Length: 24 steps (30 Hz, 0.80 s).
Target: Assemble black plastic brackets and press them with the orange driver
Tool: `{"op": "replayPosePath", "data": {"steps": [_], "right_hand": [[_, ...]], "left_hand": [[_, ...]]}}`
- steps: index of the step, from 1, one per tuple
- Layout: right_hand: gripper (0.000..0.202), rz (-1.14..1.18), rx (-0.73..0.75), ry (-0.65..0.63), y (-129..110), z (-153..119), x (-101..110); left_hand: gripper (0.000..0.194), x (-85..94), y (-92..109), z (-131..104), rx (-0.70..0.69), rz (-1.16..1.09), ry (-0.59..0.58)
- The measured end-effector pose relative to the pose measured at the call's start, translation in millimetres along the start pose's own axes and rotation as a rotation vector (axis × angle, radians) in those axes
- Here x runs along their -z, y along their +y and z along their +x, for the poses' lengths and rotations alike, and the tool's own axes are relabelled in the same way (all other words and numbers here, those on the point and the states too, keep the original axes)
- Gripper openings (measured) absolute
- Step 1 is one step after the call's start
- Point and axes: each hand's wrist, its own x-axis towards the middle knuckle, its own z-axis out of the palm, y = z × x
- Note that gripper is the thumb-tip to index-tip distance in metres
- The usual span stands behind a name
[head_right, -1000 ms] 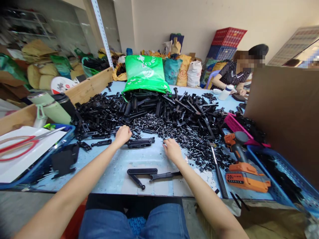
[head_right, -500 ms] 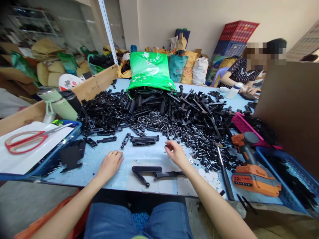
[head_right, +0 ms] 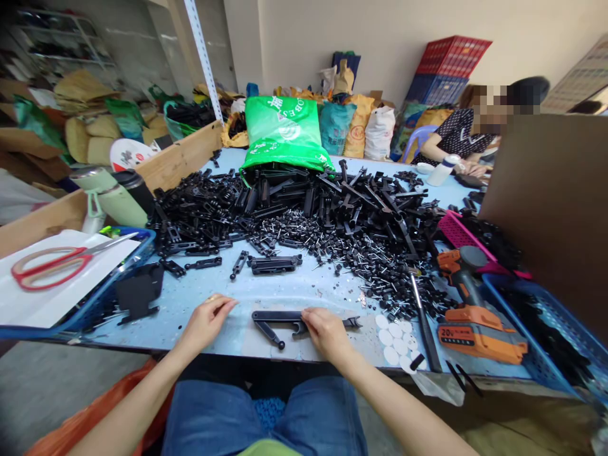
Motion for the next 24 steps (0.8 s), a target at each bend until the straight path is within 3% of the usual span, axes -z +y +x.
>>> {"op": "replayPosePath", "data": {"steps": [3, 7, 14, 21, 24], "right_hand": [[0.023, -0.061, 0.012, 0.027, 1.3, -7.7, -9.2], [0.022, -0.036, 0.012, 0.036, 2.1, -8.9, -12.1], [0.022, -0.041, 0.011, 0.053, 0.7, -8.0, -12.9], [0.025, -0.030, 0.021, 0.057, 2.1, -12.4, -12.6], [0.025, -0.022, 0.027, 0.062, 2.8, -13.7, -13.3]], "left_hand": [[0.039, -8.7, 22.6, 2.3, 0.227, -0.286, -0.179], [0.047, -17.6, 37.5, 8.0, 0.361, -0.450, -0.241], [0.041, -18.4, 48.8, 15.5, 0.311, -0.400, -0.217], [0.039, -21.2, 47.1, 16.6, 0.340, -0.415, -0.385], [0.038, -24.7, 40.2, 19.1, 0.336, -0.427, -0.321]]}}
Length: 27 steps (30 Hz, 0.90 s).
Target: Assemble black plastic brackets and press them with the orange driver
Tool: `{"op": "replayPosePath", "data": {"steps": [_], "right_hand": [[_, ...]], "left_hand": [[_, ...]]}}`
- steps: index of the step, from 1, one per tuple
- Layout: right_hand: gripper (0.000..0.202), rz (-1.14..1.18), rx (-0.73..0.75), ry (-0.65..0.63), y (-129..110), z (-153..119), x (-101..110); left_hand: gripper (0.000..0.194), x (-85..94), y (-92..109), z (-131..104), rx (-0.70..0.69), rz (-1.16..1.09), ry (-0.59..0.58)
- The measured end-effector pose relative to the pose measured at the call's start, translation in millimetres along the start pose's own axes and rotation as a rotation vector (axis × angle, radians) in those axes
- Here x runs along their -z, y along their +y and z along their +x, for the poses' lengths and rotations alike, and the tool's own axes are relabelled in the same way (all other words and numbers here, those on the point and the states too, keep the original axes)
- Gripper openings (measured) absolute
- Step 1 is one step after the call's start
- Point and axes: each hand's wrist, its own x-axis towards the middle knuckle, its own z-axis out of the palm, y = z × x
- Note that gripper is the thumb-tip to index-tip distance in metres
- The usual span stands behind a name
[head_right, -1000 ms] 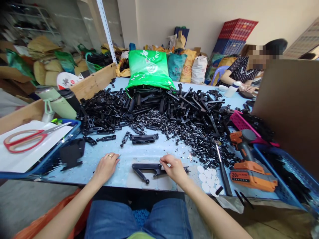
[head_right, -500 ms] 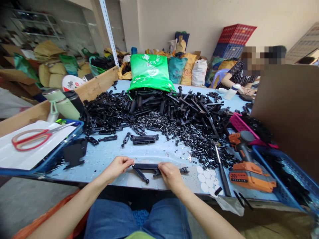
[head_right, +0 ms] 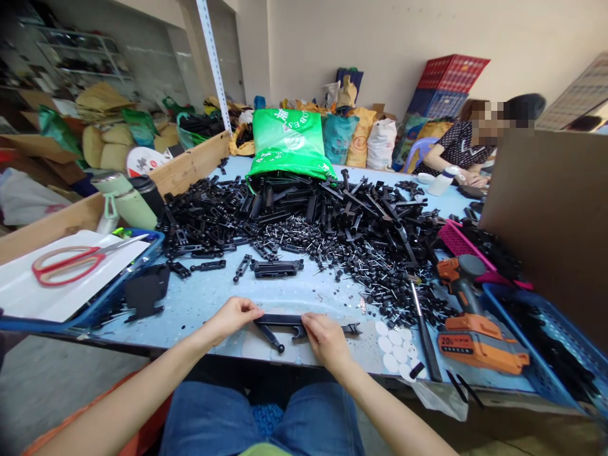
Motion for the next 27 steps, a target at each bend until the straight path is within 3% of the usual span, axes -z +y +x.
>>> {"op": "replayPosePath", "data": {"steps": [3, 9, 10, 12, 15, 16, 18, 21, 24, 27], "right_hand": [[0.025, 0.016, -0.011, 0.003, -0.5, -0.7, -1.3], [0.030, 0.027, -0.022, -0.057, 1.1, -6.6, 7.9], [0.033, 0.009, -0.011, -0.098, 3.4, -7.6, 11.6], [0.041, -0.069, 0.015, -0.201, 10.6, -9.0, 19.2], [0.053, -0.277, -0.026, -0.277, 24.1, -8.9, 28.4], [0.054, -0.341, -0.048, -0.287, 27.4, -8.2, 31.6], [0.054, -0.397, -0.061, -0.295, 28.1, -5.5, 41.1], [0.059, -0.190, 0.035, -0.267, 8.7, 1.1, 66.1], [0.060, 0.310, 0.157, -0.226, -28.1, 7.2, 88.1], [0.056, 0.708, 0.118, -0.135, -61.9, 8.7, 74.8]], "left_hand": [[0.046, -1.3, -8.9, 7.2, -0.036, 0.039, 0.125], [0.049, -3.7, -16.4, 5.2, 0.014, 0.223, 0.099], [0.049, -6.0, -14.5, 1.6, -0.030, 0.326, 0.149], [0.052, -15.6, -9.4, -6.0, -0.251, 0.581, 0.233], [0.055, -39.3, -0.9, -11.4, -0.671, 0.936, 0.147], [0.050, -46.9, 2.4, -11.2, -0.728, 1.023, 0.100], [0.037, -56.7, 10.6, -11.2, -0.714, 1.119, 0.083], [0.047, -56.4, 28.5, -25.0, -0.728, 0.992, 0.110], [0.058, -51.9, 48.0, -58.1, -0.893, 0.576, 0.035], [0.060, -59.4, 60.1, -88.6, -0.920, 0.201, 0.006]]}}
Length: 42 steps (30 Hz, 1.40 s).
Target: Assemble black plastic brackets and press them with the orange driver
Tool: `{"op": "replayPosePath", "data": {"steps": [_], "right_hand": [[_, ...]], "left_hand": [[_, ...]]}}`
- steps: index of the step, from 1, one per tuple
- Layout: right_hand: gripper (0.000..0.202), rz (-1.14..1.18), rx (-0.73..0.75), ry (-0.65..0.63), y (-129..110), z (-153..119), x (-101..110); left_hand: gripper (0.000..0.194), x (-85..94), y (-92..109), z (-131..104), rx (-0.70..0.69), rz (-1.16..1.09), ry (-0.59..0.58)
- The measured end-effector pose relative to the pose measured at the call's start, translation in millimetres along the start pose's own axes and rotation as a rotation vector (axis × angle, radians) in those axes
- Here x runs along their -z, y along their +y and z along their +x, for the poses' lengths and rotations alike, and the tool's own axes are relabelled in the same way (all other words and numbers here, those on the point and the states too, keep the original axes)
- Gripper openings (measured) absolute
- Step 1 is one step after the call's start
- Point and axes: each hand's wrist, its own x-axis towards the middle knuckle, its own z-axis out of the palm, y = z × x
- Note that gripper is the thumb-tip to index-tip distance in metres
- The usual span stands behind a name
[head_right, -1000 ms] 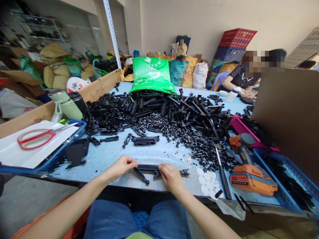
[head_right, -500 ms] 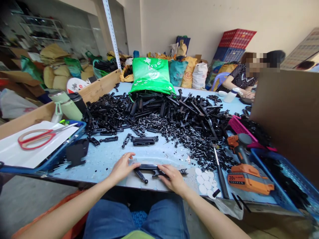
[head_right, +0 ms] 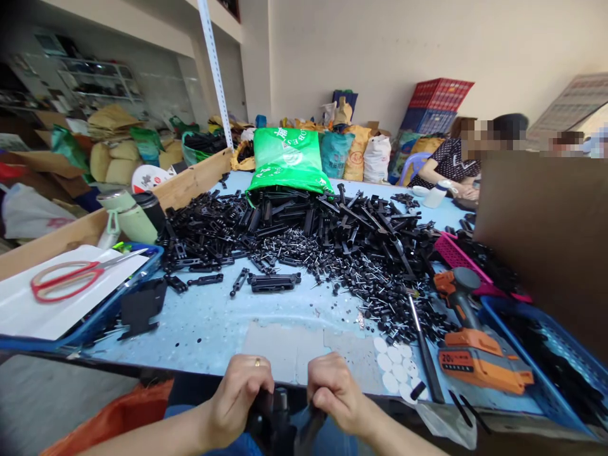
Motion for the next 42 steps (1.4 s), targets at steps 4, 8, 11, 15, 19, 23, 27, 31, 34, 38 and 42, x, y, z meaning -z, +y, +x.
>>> {"op": "replayPosePath", "data": {"steps": [4, 8, 11, 15, 19, 23, 27, 31, 34, 38, 42], "right_hand": [[0.050, 0.243, -0.025, 0.474, 31.9, 11.2, -72.2], [0.047, -0.012, -0.083, 0.652, 85.6, 39.4, -95.0], [0.045, -0.436, -0.083, 0.404, 127.1, 78.9, -45.2], [0.030, -0.629, -0.190, 0.281, 178.3, 159.1, 37.8], [0.021, -0.809, -0.232, 0.104, 213.2, 245.8, 52.5], [0.027, -0.928, -0.257, -0.002, 228.6, 298.1, 28.9], [0.022, -0.961, -0.253, -0.047, 228.2, 312.3, 21.4], [0.019, -0.917, -0.243, -0.060, 209.0, 303.5, 26.7], [0.031, -0.827, -0.248, -0.099, 180.5, 277.1, 29.9], [0.065, -0.604, -0.181, -0.117, 135.2, 203.2, 22.6], [0.049, -0.758, -0.167, -0.160, 103.4, 103.8, -6.8]], "left_hand": [[0.058, -23.0, 6.5, -5.5, 0.022, -0.135, 0.242], [0.063, -28.7, -32.3, -7.2, -0.112, 0.101, 0.285], [0.062, -12.6, -74.5, -7.9, -0.045, 0.540, 0.141], [0.038, 5.5, -118.8, 6.1, 0.140, 0.835, -0.149], [0.034, 13.1, -143.1, 42.5, 0.246, 0.908, -0.128], [0.033, 41.6, -162.2, 57.9, 0.440, 0.875, 0.088], [0.034, 85.0, -192.0, 45.0, 0.701, 0.862, 0.213], [0.031, 99.3, -221.2, 44.3, 0.783, 0.833, 0.187], [0.022, 92.6, -226.8, 53.4, 0.793, 0.813, 0.191], [0.026, 91.1, -211.3, 50.6, 0.750, 0.784, 0.222], [0.031, 93.2, -180.4, 22.0, 0.672, 0.719, 0.203]]}}
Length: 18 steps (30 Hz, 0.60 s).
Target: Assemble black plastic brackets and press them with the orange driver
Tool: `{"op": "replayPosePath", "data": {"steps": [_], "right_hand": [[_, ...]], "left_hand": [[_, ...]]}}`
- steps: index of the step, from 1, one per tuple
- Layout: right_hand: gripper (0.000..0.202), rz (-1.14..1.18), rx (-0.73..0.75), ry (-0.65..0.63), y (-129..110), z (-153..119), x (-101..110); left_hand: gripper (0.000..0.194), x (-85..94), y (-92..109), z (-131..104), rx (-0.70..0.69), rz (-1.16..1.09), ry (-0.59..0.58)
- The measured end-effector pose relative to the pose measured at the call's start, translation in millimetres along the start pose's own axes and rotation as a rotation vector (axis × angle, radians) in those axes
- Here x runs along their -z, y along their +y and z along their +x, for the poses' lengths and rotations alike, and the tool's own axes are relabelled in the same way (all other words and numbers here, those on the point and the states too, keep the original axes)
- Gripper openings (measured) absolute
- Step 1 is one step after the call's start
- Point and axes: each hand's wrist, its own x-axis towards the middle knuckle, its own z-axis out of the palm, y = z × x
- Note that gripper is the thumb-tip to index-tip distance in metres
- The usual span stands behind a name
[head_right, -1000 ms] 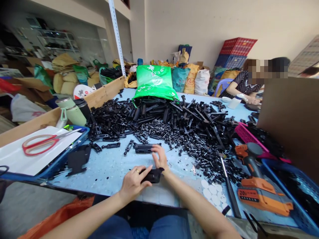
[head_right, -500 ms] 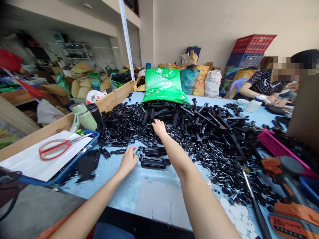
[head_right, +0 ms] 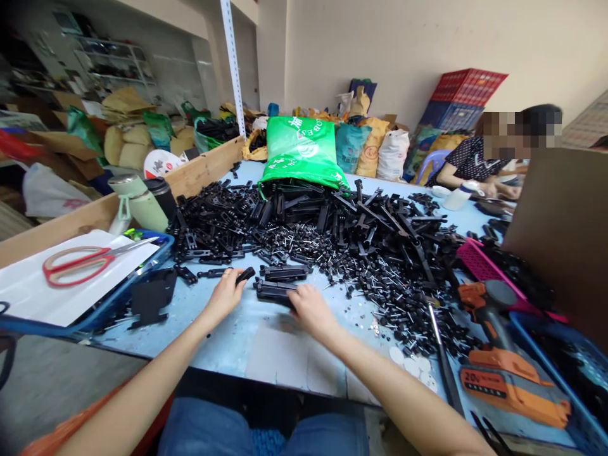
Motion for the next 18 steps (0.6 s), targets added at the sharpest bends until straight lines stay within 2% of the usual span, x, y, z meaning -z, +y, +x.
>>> {"op": "replayPosePath", "data": {"steps": [3, 5, 7, 10, 12, 13, 15, 18], "right_hand": [[0.053, 0.016, -0.019, -0.083, -18.4, -56.1, -19.3], [0.052, 0.099, -0.021, -0.109, -23.7, -73.8, -25.5], [0.044, 0.264, -0.096, -0.075, -24.8, -76.5, -26.6], [0.044, 0.759, -0.382, 0.055, -25.7, -64.8, -25.5], [0.051, 1.103, -0.543, 0.111, -28.9, -55.9, -25.9], [0.054, 1.219, -0.570, 0.119, -30.7, -52.9, -26.1], [0.054, 1.299, -0.517, 0.110, -32.2, -50.5, -24.7], [0.048, 1.119, -0.298, 0.072, -25.8, -52.6, -15.6]], "left_hand": [[0.033, 9.0, 9.0, -37.3, -0.072, -0.150, -0.025], [0.035, 10.0, 23.3, -60.9, -0.089, -0.322, -0.045], [0.037, 7.8, 42.2, -80.1, -0.064, -0.487, -0.096], [0.042, 1.1, 71.0, -98.4, -0.010, -0.701, -0.192], [0.043, -2.8, 85.6, -103.8, 0.022, -0.797, -0.195], [0.043, -3.7, 90.7, -104.9, 0.025, -0.816, -0.171], [0.039, -2.8, 96.3, -105.6, -0.004, -0.789, -0.113], [0.035, 3.4, 96.2, -105.6, -0.071, -0.670, -0.057]]}}
